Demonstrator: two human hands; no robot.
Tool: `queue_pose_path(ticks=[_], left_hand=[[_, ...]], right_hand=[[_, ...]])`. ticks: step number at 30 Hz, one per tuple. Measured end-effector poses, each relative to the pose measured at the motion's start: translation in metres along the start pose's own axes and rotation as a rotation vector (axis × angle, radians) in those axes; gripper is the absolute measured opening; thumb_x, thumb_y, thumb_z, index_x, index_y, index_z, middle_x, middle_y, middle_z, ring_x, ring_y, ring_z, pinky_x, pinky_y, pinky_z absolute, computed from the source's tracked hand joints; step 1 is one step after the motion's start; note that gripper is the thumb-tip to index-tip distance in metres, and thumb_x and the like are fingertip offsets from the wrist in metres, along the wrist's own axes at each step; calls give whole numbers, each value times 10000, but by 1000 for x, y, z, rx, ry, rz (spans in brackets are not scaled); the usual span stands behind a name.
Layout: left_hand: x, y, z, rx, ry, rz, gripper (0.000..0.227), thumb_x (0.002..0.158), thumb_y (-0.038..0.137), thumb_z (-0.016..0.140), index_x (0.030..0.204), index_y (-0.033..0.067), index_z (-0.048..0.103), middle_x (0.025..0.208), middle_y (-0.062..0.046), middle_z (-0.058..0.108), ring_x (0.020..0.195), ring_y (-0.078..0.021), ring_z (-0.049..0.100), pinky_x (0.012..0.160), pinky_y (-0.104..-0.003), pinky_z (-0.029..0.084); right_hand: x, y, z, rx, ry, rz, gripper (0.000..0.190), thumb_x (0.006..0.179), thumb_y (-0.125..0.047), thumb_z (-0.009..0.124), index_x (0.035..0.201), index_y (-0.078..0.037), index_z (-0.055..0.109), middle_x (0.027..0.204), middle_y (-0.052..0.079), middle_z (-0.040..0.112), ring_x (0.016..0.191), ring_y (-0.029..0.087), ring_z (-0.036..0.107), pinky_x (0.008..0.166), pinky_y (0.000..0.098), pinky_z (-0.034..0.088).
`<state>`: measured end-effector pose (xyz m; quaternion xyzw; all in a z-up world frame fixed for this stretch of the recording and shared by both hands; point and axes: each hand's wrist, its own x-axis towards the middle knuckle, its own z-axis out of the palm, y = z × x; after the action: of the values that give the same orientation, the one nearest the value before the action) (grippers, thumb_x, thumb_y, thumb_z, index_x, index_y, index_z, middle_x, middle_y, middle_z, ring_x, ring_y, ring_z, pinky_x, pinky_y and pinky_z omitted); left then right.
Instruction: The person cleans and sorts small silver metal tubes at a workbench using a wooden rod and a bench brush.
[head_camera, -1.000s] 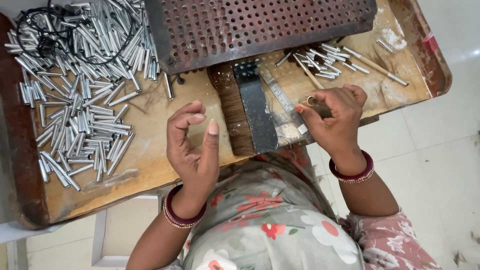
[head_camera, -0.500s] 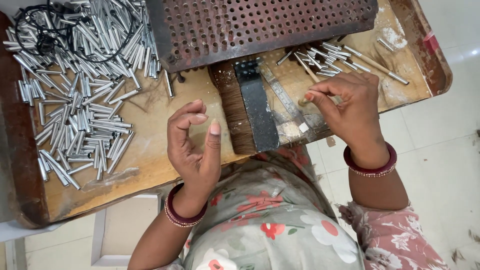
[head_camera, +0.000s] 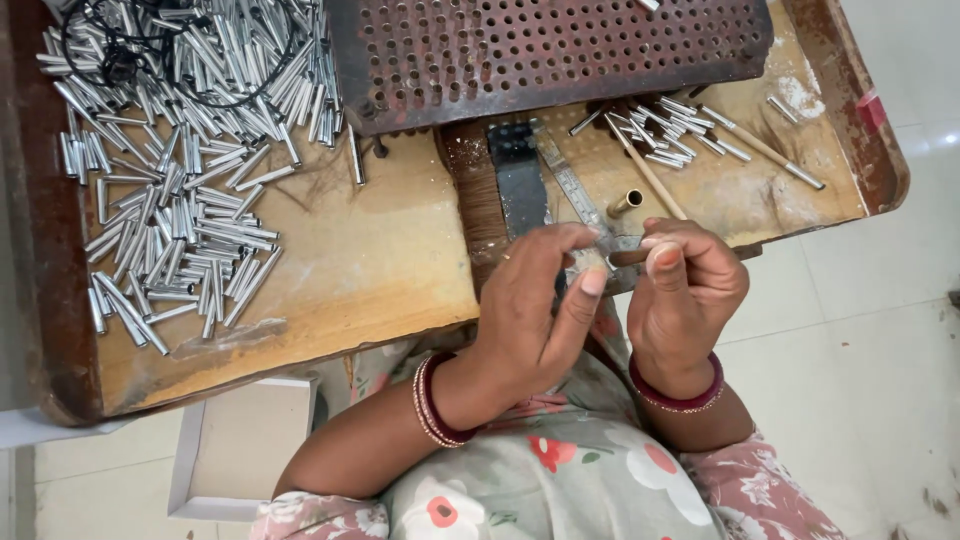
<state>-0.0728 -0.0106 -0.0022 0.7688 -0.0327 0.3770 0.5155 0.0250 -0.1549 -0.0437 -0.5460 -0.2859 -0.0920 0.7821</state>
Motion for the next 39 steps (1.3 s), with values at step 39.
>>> queue_pose_path(ticks=[39], left_hand=[[49, -122, -197, 1299, -27, -129, 113, 728, -2, 673, 824, 52, 699, 1012, -163, 604, 999, -367, 614, 812, -501, 481]], right_hand=[[-5, 21, -6, -306, -98, -331, 346, 1191, -257, 665, 1055, 28, 521, 969, 114, 569, 713, 155, 600, 665, 264, 559]])
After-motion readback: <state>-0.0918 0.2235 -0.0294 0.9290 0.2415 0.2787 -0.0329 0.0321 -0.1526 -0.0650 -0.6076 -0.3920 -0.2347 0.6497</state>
